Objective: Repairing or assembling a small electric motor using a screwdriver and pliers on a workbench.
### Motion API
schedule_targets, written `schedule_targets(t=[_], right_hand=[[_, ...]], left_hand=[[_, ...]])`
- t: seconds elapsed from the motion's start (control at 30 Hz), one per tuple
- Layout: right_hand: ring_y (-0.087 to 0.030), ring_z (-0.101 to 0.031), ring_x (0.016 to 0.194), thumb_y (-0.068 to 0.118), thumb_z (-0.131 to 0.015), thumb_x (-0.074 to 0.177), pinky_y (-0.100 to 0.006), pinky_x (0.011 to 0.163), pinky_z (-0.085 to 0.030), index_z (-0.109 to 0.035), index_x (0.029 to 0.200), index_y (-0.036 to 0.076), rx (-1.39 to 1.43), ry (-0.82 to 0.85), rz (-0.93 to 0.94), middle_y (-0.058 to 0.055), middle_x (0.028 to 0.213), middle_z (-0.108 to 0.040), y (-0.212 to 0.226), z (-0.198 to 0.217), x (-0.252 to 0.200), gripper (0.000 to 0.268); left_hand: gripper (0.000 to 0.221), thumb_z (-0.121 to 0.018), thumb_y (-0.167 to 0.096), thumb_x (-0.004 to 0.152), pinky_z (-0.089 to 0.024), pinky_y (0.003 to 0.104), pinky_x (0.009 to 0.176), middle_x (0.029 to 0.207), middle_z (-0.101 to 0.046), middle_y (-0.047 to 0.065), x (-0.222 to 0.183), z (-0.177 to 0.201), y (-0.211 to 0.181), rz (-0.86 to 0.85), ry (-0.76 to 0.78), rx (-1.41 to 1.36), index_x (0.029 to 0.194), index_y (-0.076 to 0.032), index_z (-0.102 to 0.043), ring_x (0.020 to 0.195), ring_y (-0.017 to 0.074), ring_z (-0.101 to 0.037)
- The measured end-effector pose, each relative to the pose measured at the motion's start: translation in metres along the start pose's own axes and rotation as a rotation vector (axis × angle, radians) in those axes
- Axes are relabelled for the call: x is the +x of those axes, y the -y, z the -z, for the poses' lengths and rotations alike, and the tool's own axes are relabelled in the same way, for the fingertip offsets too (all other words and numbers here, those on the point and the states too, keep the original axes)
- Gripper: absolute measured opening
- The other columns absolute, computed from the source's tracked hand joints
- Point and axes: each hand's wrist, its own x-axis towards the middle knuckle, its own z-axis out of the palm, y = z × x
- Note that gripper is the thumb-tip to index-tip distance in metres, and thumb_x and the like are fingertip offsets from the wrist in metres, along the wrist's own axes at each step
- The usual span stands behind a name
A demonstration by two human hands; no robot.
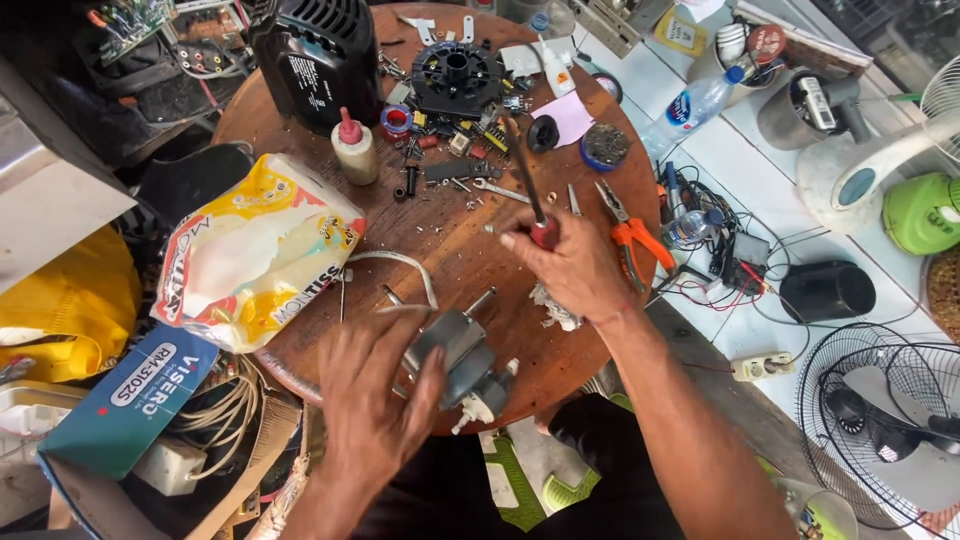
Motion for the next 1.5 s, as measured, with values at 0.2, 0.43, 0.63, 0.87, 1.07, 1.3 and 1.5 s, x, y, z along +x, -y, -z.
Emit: schedule_targets(t=[0.2, 0.43, 0.63, 0.87, 1.07, 1.3, 1.5], right_hand=[[-0.013, -0.07, 0.091, 0.018, -0.074, 0.095, -0.028, 0.082, -0.055, -0.076, 0.1, 0.01, 0.243, -0.141, 0.156, 0.0, 0.097, -0.075, 0.026, 0.014, -0.088, 0.01], [-0.017, -0.071, 0.099, 0.016, -0.071, 0.096, -0.03, 0.089, -0.055, -0.073, 0.098, 0.007, 0.356, -0.174, 0.16, -0.005, 0.101, -0.074, 0.021, 0.018, -0.145, 0.009], [-0.018, -0.075, 0.094, 0.011, -0.077, 0.091, -0.029, 0.091, -0.059, -0.072, 0.095, 0.006, 0.33, -0.354, 0.205, -0.007, 0.096, -0.078, 0.018, 0.007, -0.171, 0.008], [-0.013, -0.069, 0.071, 0.009, -0.072, 0.093, -0.023, 0.055, -0.055, -0.073, 0.098, 0.005, 0.45, -0.437, 0.093, -0.009, 0.098, -0.076, 0.028, 0.007, -0.197, 0.007], [-0.017, -0.072, 0.096, 0.006, -0.072, 0.094, -0.028, 0.089, -0.057, -0.072, 0.097, 0.005, 0.309, -0.528, 0.192, -0.007, 0.098, -0.075, 0.013, 0.019, -0.217, 0.004], [-0.015, -0.073, 0.09, 0.006, -0.071, 0.092, -0.027, 0.084, -0.058, -0.073, 0.097, 0.006, 0.215, -0.441, 0.152, -0.008, 0.101, -0.073, 0.004, 0.004, -0.228, 0.005], [-0.021, -0.073, 0.089, 0.008, -0.069, 0.094, -0.031, 0.083, -0.06, -0.069, 0.098, 0.005, 0.334, -0.25, 0.263, -0.009, 0.094, -0.073, 0.03, -0.017, -0.223, 0.005]], left_hand=[[0.041, -0.072, -0.03, 0.098, -0.042, 0.042, 0.088, 0.1, -0.07, 0.006, 0.04, -0.01, -0.039, -0.117, 0.151, -0.083, 0.13, -0.005, -0.066, 0.085, 0.0242, -0.062], [0.014, -0.075, -0.022, 0.094, -0.042, 0.035, 0.081, 0.088, -0.076, 0.001, 0.028, -0.023, -0.081, -0.134, 0.145, -0.282, 0.103, -0.01, -0.076, 0.079, 0.0174, -0.068], [0.012, -0.077, -0.021, 0.091, -0.052, 0.03, 0.079, 0.085, -0.08, 0.002, 0.007, -0.03, -0.102, 0.158, 0.134, -0.457, 0.094, -0.009, -0.077, 0.078, 0.0146, -0.077], [0.011, -0.048, -0.015, 0.101, -0.045, 0.034, 0.06, 0.078, -0.057, 0.0, -0.023, -0.046, -0.111, 0.137, 0.309, -0.392, 0.092, -0.013, -0.053, 0.065, 0.0171, -0.054], [0.017, -0.056, -0.017, 0.092, -0.04, 0.049, 0.072, 0.085, -0.065, 0.011, -0.093, -0.059, -0.125, -0.16, 0.794, -0.315, 0.108, -0.012, -0.051, 0.072, 0.0382, -0.062], [0.035, -0.065, -0.024, 0.098, -0.048, 0.042, 0.091, 0.071, -0.073, 0.007, -0.097, -0.025, -0.118, -0.192, 0.773, -0.219, 0.131, -0.013, -0.058, 0.066, 0.03, -0.07], [0.044, -0.073, -0.03, 0.095, -0.034, 0.04, 0.052, 0.059, -0.041, 0.002, -0.07, 0.024, -0.077, -0.141, 0.202, -0.067, 0.064, -0.012, -0.048, 0.053, 0.0231, -0.041]])
